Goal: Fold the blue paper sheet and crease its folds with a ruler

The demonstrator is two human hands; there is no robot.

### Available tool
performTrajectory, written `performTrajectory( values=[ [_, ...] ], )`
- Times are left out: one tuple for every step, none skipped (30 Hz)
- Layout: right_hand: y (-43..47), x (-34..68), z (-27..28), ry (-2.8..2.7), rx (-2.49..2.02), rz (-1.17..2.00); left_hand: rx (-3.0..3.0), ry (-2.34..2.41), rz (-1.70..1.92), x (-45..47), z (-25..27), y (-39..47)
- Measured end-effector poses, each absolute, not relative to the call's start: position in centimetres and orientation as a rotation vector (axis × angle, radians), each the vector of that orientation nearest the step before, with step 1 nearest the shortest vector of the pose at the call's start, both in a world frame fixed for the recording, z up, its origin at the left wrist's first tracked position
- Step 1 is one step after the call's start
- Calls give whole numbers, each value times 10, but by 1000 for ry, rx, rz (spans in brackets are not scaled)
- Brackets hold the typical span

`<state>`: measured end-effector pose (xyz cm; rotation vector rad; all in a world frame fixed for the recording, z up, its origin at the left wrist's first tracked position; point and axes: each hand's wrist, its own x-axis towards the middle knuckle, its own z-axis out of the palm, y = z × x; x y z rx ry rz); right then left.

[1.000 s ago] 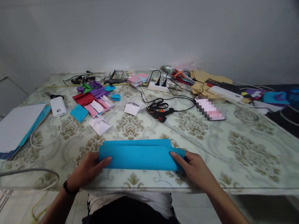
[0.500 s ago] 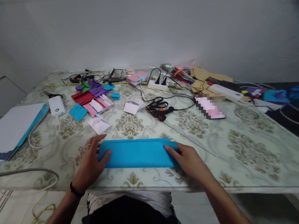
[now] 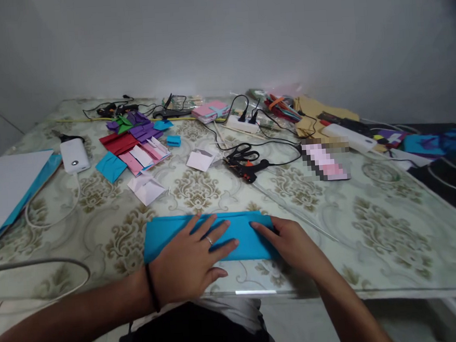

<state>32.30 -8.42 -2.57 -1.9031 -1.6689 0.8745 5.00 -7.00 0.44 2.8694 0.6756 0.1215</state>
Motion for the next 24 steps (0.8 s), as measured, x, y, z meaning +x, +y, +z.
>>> performTrajectory(
  values=[
    [-84, 323, -25, -1656, -1910, 910, 2848, 659, 108, 48, 2, -65],
    [-83, 324, -25, -1642, -1923, 933, 2825, 640, 94, 45, 1, -61],
    [-83, 324, -24, -1632, -1939, 942, 2801, 626, 82, 42, -1, -57],
    [-83, 325, -23, -1630, -1954, 938, 2777, 619, 69, 39, -1, -54],
    [-82, 326, -22, -1637, -1964, 929, 2753, 615, 60, 36, -1, -51],
    [-81, 327, -21, -1652, -1965, 922, 2731, 616, 54, 34, -1, -48],
    [-79, 328, -19, -1676, -1960, 920, 2708, 616, 51, 32, 0, -45],
    [-76, 330, -17, -1705, -1954, 922, 2688, 617, 60, 30, 0, -43],
    [-72, 331, -15, -1736, -1949, 926, 2670, 615, 77, 29, 1, -40],
    [-67, 332, -13, -1765, -1947, 929, 2654, 615, 98, 28, 2, -38],
    [-62, 334, -11, -1791, -1949, 924, 2641, 619, 121, 28, 2, -36],
    [-56, 335, -10, -1815, -1954, 919, 2629, 626, 134, 28, 2, -34],
    [-50, 335, -10, -1835, -1960, 914, 2620, 633, 139, 28, 2, -33],
    [-45, 336, -10, -1850, -1967, 917, 2612, 637, 133, 27, 2, -32],
    [-40, 336, -10, -1859, -1970, 934, 2605, 642, 118, 27, 1, -32],
    [-36, 337, -11, -1858, -1973, 964, 2600, 649, 103, 27, 1, -31],
    [-34, 337, -12, -1849, -1979, 999, 2595, 658, 88, 27, 1, -31],
    [-32, 338, -13, -1835, -1990, 1030, 2592, 667, 79, 27, 0, -32],
    [-32, 339, -15, -1819, -2003, 1058, 2591, 673, 77, 27, 0, -32],
    [-32, 341, -16, -1807, -2018, 1077, 2591, 671, 78, 27, 0, -31],
    [-33, 342, -17, -1798, -2031, 1095, 2594, 653, 81, 28, 0, -31],
    [-34, 343, -18, -1793, -2035, 1106, 2601, 625, 81, 29, 0, -30],
    [-36, 344, -19, -1792, -2038, 1109, 2610, 595, 75, 29, -1, -29],
    [-37, 344, -20, -1788, -2042, 1107, 2623, 564, 68, 30, -1, -28]
  ],
)
